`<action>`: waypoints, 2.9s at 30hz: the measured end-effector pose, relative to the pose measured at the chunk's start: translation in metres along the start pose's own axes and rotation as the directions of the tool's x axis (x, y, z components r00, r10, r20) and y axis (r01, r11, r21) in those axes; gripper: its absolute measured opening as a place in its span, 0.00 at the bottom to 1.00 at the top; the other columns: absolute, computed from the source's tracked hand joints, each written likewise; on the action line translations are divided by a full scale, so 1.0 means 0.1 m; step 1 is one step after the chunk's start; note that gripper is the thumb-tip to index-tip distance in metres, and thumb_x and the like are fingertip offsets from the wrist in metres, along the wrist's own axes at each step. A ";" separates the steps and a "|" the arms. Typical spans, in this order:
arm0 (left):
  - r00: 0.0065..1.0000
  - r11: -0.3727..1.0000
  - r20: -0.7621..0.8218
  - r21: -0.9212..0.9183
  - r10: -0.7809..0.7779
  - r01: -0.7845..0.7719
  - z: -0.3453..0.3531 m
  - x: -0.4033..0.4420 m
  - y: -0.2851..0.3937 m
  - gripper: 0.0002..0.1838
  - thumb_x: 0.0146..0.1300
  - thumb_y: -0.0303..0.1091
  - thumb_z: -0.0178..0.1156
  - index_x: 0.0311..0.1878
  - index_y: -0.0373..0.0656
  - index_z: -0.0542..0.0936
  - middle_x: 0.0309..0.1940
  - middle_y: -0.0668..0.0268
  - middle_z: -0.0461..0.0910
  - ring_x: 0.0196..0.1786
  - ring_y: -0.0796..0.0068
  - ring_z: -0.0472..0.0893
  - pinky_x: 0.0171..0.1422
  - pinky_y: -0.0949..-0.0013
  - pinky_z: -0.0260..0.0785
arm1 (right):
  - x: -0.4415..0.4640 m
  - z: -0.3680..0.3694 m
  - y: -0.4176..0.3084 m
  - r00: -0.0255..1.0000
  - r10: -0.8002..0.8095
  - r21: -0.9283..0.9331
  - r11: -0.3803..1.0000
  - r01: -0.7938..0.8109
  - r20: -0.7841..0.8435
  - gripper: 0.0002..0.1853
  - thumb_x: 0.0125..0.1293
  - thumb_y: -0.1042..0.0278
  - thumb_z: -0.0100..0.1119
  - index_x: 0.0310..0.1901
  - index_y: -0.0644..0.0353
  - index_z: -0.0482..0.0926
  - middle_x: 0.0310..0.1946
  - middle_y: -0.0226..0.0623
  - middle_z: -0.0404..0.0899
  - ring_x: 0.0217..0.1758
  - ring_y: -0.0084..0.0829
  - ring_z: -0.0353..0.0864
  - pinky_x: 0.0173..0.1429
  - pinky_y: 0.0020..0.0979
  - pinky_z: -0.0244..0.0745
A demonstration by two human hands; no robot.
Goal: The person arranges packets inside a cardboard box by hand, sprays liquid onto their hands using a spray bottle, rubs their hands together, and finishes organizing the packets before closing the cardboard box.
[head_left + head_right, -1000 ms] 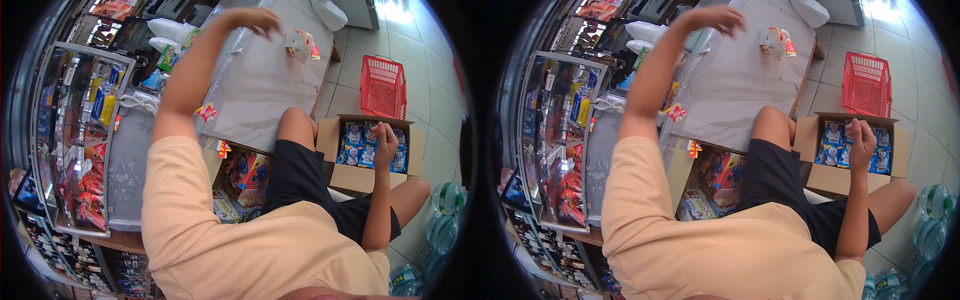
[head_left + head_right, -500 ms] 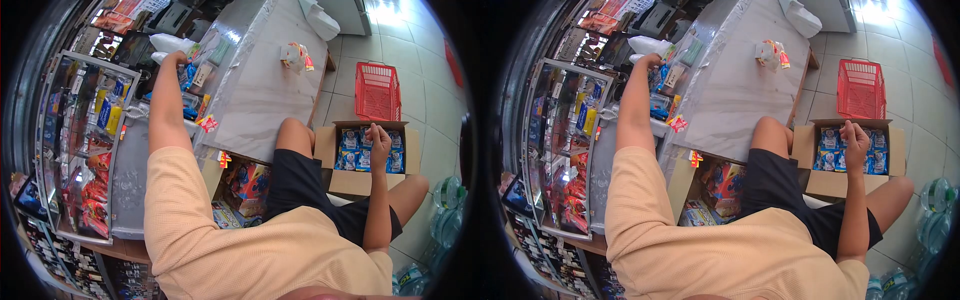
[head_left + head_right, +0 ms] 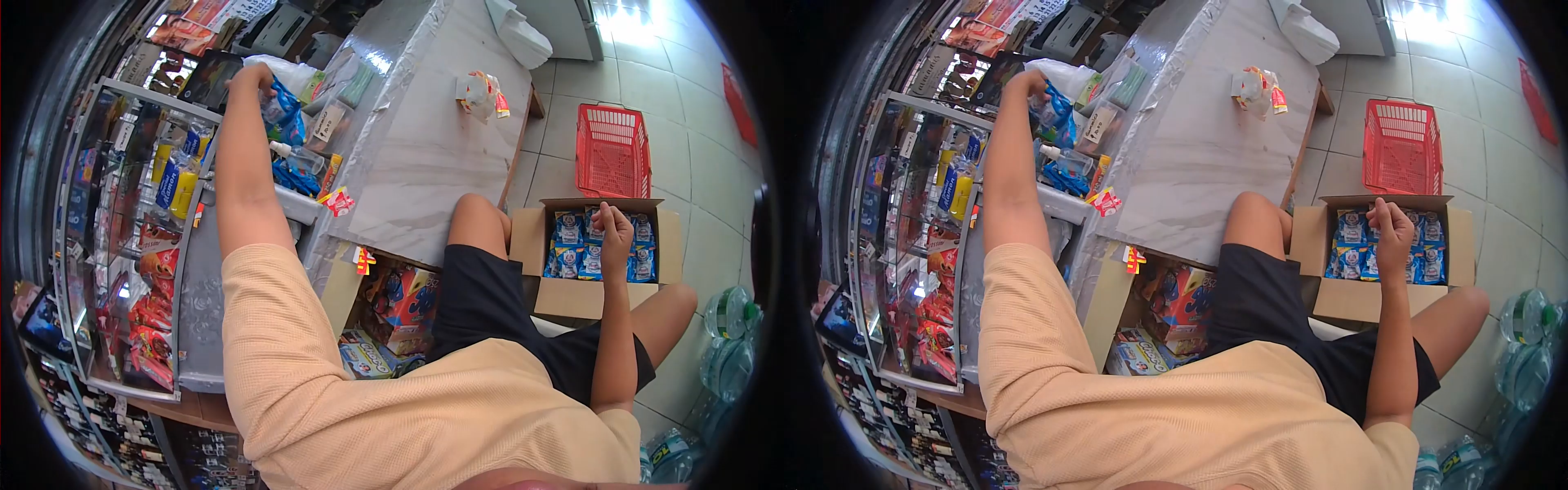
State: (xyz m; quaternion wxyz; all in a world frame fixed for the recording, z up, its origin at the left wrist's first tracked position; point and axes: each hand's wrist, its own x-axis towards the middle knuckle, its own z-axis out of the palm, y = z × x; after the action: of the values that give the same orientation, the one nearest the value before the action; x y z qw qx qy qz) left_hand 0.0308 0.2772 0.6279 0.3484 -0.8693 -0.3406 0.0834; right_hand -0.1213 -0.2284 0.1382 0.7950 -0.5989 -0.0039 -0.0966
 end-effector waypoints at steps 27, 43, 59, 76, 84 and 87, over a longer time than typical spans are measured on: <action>0.464 0.282 -0.635 -0.372 0.618 -0.884 -0.03 -2.64 2.54 0.16 0.67 0.44 0.61 0.50 0.42 0.79 0.40 0.55 0.86 0.36 0.56 0.85 0.41 0.59 0.74 | -0.04 0.00 -0.14 0.917 0.087 0.351 0.906 -0.235 0.390 0.11 0.74 0.60 0.54 0.46 0.59 0.79 0.39 0.33 0.84 0.42 0.22 0.80 0.51 0.21 0.73; 0.709 -0.411 -0.491 -0.860 0.506 -0.302 2.11 -3.94 3.71 0.27 0.66 0.42 0.67 0.62 0.45 0.69 0.52 0.61 0.77 0.49 0.65 0.78 0.52 0.63 0.73 | 0.03 0.07 0.02 0.931 0.315 0.387 0.847 -0.364 0.185 0.21 0.71 0.62 0.56 0.62 0.59 0.71 0.51 0.40 0.83 0.47 0.29 0.86 0.51 0.25 0.81; 0.620 -0.237 0.088 -0.875 0.780 0.422 2.90 -4.28 4.87 0.20 0.77 0.41 0.52 0.66 0.44 0.65 0.58 0.59 0.74 0.51 0.65 0.80 0.56 0.65 0.73 | -0.12 0.17 0.40 0.983 -0.184 -0.798 0.591 0.116 0.006 0.30 0.66 0.51 0.60 0.63 0.57 0.61 0.63 0.44 0.61 0.58 0.48 0.67 0.61 0.50 0.63; 0.417 0.043 -0.675 -0.497 0.609 -0.867 2.63 -4.86 5.82 0.40 0.66 0.50 0.62 0.77 0.49 0.58 0.77 0.52 0.53 0.79 0.48 0.52 0.74 0.46 0.54 | -0.16 0.07 0.34 0.956 0.135 -0.850 0.502 0.161 0.260 0.30 0.70 0.42 0.54 0.62 0.58 0.70 0.69 0.50 0.60 0.66 0.55 0.63 0.65 0.56 0.59; 0.159 0.011 -0.627 -0.232 0.763 -0.973 2.95 -4.72 6.24 0.44 0.64 0.52 0.62 0.79 0.54 0.56 0.82 0.60 0.44 0.82 0.49 0.47 0.72 0.40 0.53 | -0.20 0.04 0.41 0.933 0.171 -0.832 0.523 0.186 0.316 0.31 0.70 0.41 0.54 0.62 0.59 0.70 0.70 0.52 0.61 0.66 0.56 0.62 0.64 0.56 0.62; 0.214 0.046 -0.515 -0.318 0.830 -0.947 2.91 -4.80 6.21 0.42 0.65 0.51 0.60 0.79 0.53 0.56 0.83 0.59 0.42 0.82 0.50 0.45 0.73 0.36 0.52 | -0.21 0.02 0.36 0.928 0.182 -0.861 0.462 0.210 0.324 0.31 0.69 0.41 0.55 0.63 0.58 0.70 0.72 0.47 0.61 0.70 0.54 0.61 0.67 0.55 0.60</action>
State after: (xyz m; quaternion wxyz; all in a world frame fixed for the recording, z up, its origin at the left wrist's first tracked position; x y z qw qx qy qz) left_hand -0.1107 -0.2011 -0.0437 -0.0340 -0.9484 0.3025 0.0883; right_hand -0.1358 -0.2142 0.1015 0.3509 -0.9298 -0.1085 0.0238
